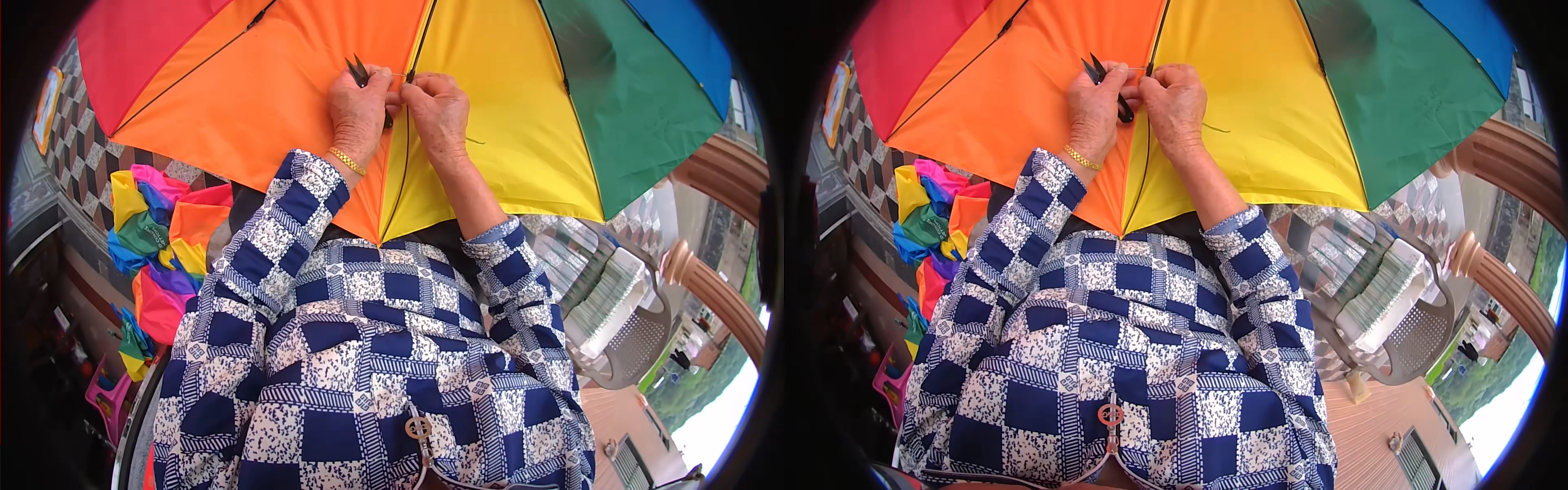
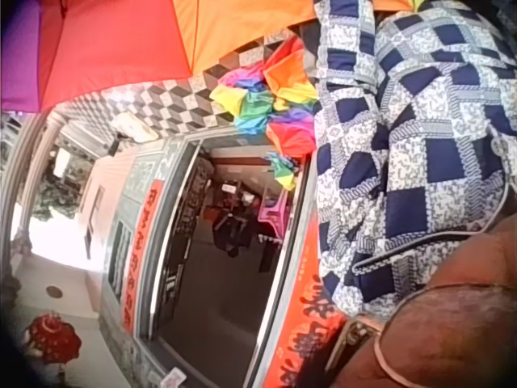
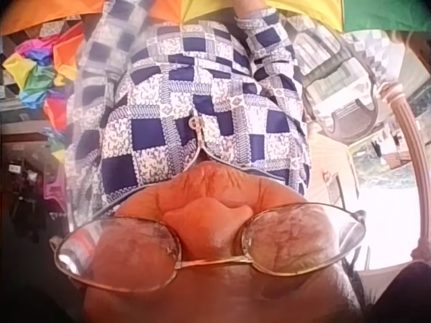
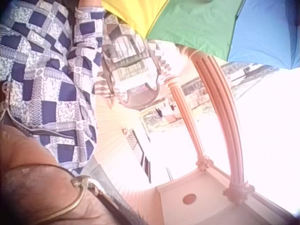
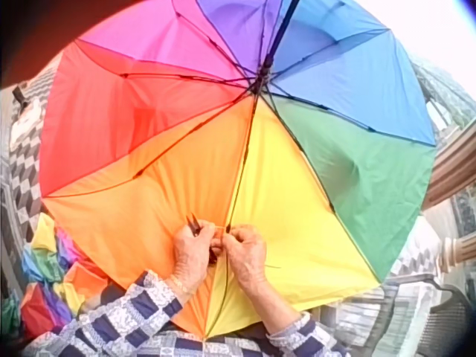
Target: Sewing the fabric of a rainbow umbrella back onto its metal ribs using a needle and thread.
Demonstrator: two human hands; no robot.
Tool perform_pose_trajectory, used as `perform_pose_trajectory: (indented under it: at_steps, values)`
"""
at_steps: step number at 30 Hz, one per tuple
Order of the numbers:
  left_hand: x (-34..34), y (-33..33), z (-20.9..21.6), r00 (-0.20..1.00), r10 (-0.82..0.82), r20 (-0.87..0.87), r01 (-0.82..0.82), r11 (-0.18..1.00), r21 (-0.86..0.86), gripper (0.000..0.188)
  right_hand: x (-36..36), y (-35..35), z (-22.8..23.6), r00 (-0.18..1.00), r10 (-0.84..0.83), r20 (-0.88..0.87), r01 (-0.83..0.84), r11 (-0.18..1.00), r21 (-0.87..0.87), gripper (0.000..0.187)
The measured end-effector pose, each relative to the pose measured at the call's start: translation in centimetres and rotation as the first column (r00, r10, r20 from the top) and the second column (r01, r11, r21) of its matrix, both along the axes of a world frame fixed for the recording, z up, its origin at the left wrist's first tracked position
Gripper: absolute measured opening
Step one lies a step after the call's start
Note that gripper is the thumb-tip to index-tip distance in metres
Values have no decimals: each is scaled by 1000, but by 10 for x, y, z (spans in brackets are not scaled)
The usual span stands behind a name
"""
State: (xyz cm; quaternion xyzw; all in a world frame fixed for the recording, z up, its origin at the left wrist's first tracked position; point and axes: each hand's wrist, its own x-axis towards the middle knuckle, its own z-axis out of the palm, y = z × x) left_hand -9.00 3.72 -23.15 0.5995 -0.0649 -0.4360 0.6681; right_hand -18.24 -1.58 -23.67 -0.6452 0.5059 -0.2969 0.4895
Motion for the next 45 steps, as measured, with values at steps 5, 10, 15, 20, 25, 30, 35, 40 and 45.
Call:
perform_pose_trajectory:
  at_steps: [5, 10, 15, 20, 25, 30, 35, 40, 45]
  values:
    - [-1, 2, 3, 999, -28, 17, 27, 999, 19, 10, 1, 3, 3, 999, -28, -17, 27, 999, -32, 14]
    - [-2, 2, -1, 998, 32, -60, -35, 999, -41, 9, 4, 6, 5, 998, -50, 34, 52, 996, -67, 12]
    - [-3, 1, 3, 998, 27, -55, -26, 1000, 7, 10, 3, 6, 1, 997, -70, 19, 71, 996, -58, 12]
    - [-4, -1, -2, 995, -10, 96, 10, 1000, 3, 11, 6, 6, -6, 990, -61, -127, 26, 964, -265, 14]
    - [-1, -4, -12, 982, 10, 190, -5, 1000, -26, 11, 9, 7, -2, 989, -52, -139, 16, 969, -248, 13]
    - [-2, -5, 7, 997, -61, 57, 59, 998, 37, 11, -6, -10, 1, 987, 93, -134, -120, 969, -214, 12]
    - [5, -7, 15, 969, -212, 127, 195, 972, 133, 11, -7, -31, 3, 944, 206, -257, -269, 932, -244, 11]
    - [14, -6, 13, 950, -302, 79, 289, 947, 144, 10, -7, -39, 8, 819, 298, -490, -481, 822, -304, 10]
    - [10, -4, 17, 955, -285, 80, 271, 951, 149, 11, -13, -43, 13, 808, 312, -499, -513, 790, -337, 9]
